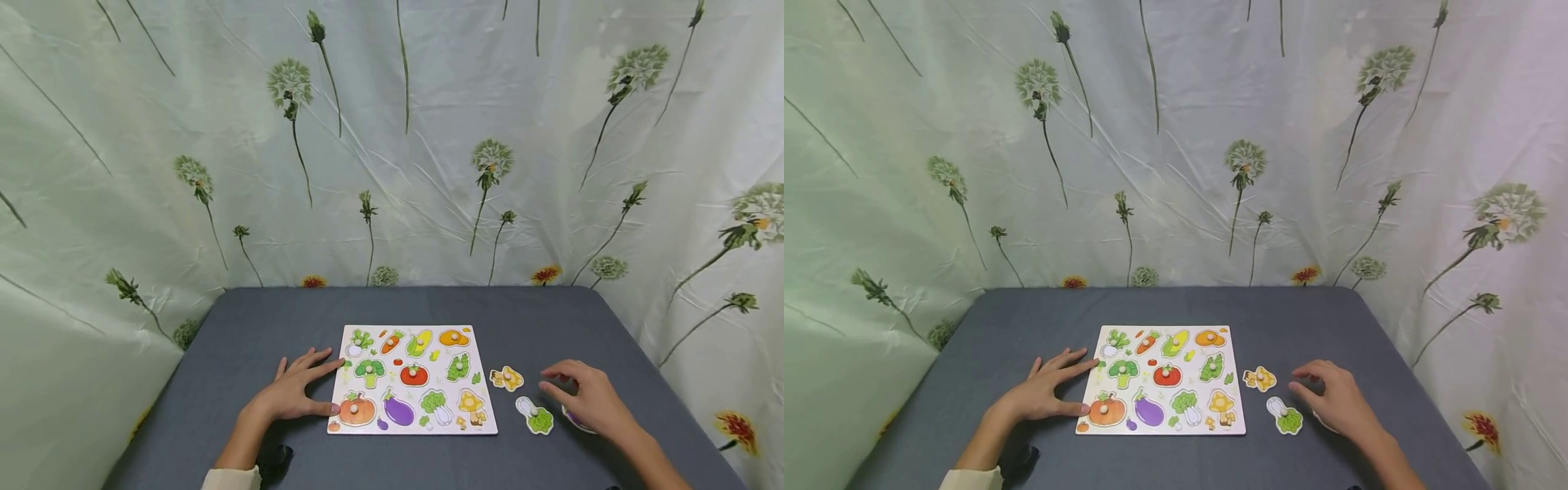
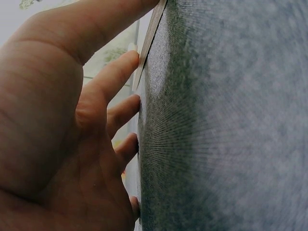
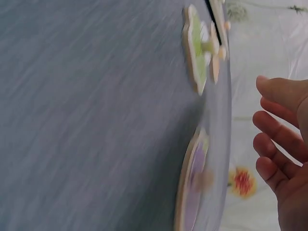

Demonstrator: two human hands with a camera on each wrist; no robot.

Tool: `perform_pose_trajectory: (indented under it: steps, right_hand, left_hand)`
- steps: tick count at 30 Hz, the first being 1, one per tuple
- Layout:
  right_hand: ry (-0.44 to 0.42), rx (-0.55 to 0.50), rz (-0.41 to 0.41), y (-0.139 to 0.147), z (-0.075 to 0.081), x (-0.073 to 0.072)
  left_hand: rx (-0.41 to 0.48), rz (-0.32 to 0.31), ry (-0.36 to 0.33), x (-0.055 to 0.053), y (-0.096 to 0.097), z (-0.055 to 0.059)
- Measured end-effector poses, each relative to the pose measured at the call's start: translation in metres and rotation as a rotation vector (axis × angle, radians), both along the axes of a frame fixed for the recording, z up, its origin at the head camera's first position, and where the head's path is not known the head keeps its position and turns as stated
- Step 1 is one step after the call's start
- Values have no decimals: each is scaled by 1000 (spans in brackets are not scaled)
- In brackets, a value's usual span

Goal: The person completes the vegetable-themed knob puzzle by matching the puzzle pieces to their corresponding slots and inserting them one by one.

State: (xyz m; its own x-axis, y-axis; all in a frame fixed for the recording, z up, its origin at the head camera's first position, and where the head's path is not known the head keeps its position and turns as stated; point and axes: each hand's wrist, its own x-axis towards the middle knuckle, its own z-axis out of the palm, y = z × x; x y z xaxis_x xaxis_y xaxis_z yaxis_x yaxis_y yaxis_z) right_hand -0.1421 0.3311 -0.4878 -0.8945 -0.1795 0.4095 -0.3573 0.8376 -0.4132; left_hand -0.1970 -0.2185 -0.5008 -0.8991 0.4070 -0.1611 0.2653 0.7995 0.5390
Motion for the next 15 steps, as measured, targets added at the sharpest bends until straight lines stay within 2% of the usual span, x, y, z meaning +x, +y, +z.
perform_pose_trajectory:
  steps: [7,15]
  right_hand:
    - [32,7,-49,27,-8,21]
    - [-4,-26,-64,36,-17,31]
  left_hand:
    - [8,-6,9,-1,1,-2]
    - [-25,8,-4,-3,-1,-3]
